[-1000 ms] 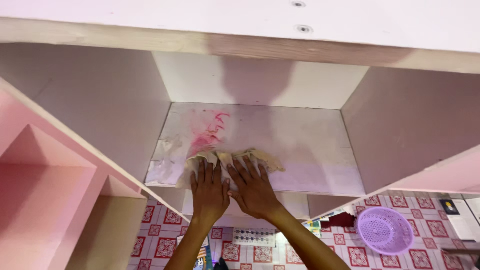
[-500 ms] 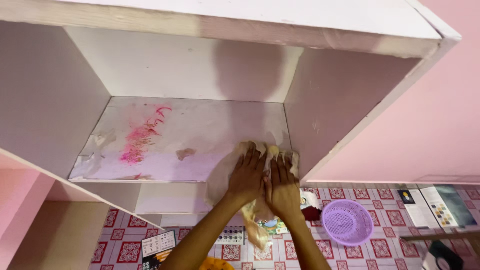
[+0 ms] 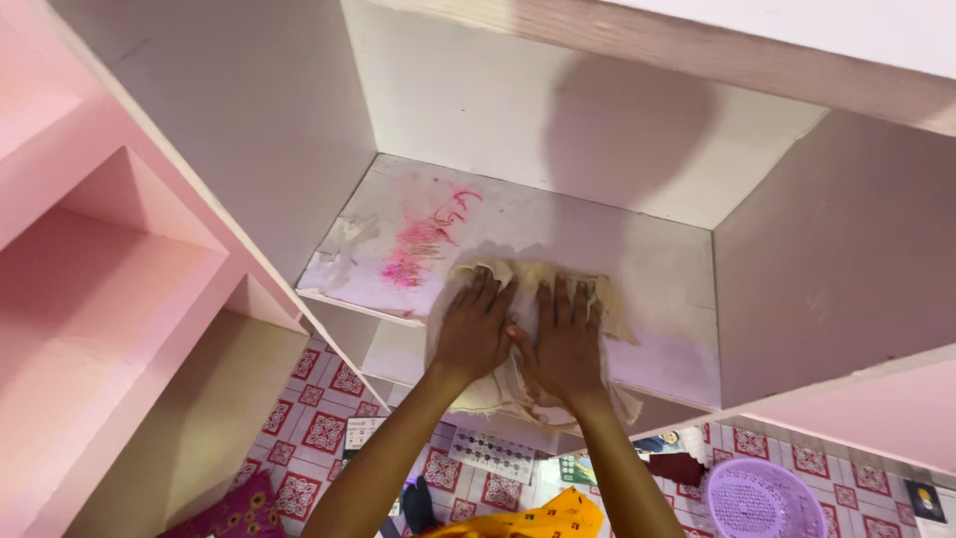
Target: The person wipes a tiled countertop and a white wooden cabinet using a cloth, scrubbing different surfaces and sides.
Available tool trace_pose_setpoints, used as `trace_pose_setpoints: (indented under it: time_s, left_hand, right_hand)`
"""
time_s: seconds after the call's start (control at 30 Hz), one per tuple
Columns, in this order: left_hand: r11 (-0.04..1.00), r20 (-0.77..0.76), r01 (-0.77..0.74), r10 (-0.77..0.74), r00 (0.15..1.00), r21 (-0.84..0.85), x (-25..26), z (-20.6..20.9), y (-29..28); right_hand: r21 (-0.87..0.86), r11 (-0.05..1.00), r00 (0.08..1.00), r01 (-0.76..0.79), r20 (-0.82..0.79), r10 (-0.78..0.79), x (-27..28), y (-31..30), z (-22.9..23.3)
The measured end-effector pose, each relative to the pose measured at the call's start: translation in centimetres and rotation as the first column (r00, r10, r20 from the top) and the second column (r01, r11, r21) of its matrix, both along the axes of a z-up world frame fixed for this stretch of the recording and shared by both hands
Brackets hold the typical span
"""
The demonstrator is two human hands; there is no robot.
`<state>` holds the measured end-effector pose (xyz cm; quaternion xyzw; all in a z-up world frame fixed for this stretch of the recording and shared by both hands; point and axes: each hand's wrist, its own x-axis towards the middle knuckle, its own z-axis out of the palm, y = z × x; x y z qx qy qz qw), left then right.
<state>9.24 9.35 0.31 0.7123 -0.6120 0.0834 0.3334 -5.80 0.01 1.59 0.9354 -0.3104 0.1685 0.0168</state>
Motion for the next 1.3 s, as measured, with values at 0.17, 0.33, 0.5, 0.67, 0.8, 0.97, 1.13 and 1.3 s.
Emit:
trace_pose_setpoints:
  time_s: [0.17,0.33,0.5,0.67,0.8,0.97,1.13,1.3]
  left_hand:
    - [0.982,-0.012,-0.160,0.162,0.987,0.100,9.8,0.5,4.7]
    - [0.964,0.054,-0.254,0.250,0.967,0.077,15.9,-0.1,8.3]
    - [0.978,0.012,-0.208,0.208,0.978,0.001,14.6,-0.2,9.3]
    - [0.954,-0.045,-0.278,0.275,0.960,-0.112,7.8,-0.2,9.5]
    - [0.970,-0.070,-0.196,0.187,0.980,-0.145,1.6,-1.1,7.1]
    - [0.972,-0.031,-0.025,0.018,0.999,-0.235,-8.2,-3.4,1.5]
    - [0.920,-0.102,0.080,-0.128,0.986,-0.384,-19.6,-4.2,-4.4]
    - [0.776,-0.172,0.079,-0.236,0.956,-0.625,-28.9,-2.1,-7.1]
  right_hand:
    - [0.067,0.982,0.983,-0.178,0.046,0.175,11.4,2.2,-0.6]
    - [0.096,0.948,0.952,-0.304,0.070,0.298,19.5,5.8,-0.5]
    - [0.182,0.903,0.921,-0.390,0.055,0.387,16.5,8.2,1.2]
    - [0.137,0.917,0.924,-0.375,0.138,0.357,9.3,9.9,2.3]
    - [0.159,0.939,0.945,-0.304,0.172,0.277,2.7,8.8,1.7]
    - [0.015,0.993,0.952,-0.115,0.289,0.106,-8.0,4.6,1.4]
    - [-0.066,0.997,0.892,0.039,0.451,-0.005,-18.9,1.8,2.0]
    - [0.108,0.994,0.792,0.030,0.604,-0.090,-26.8,2.1,4.1]
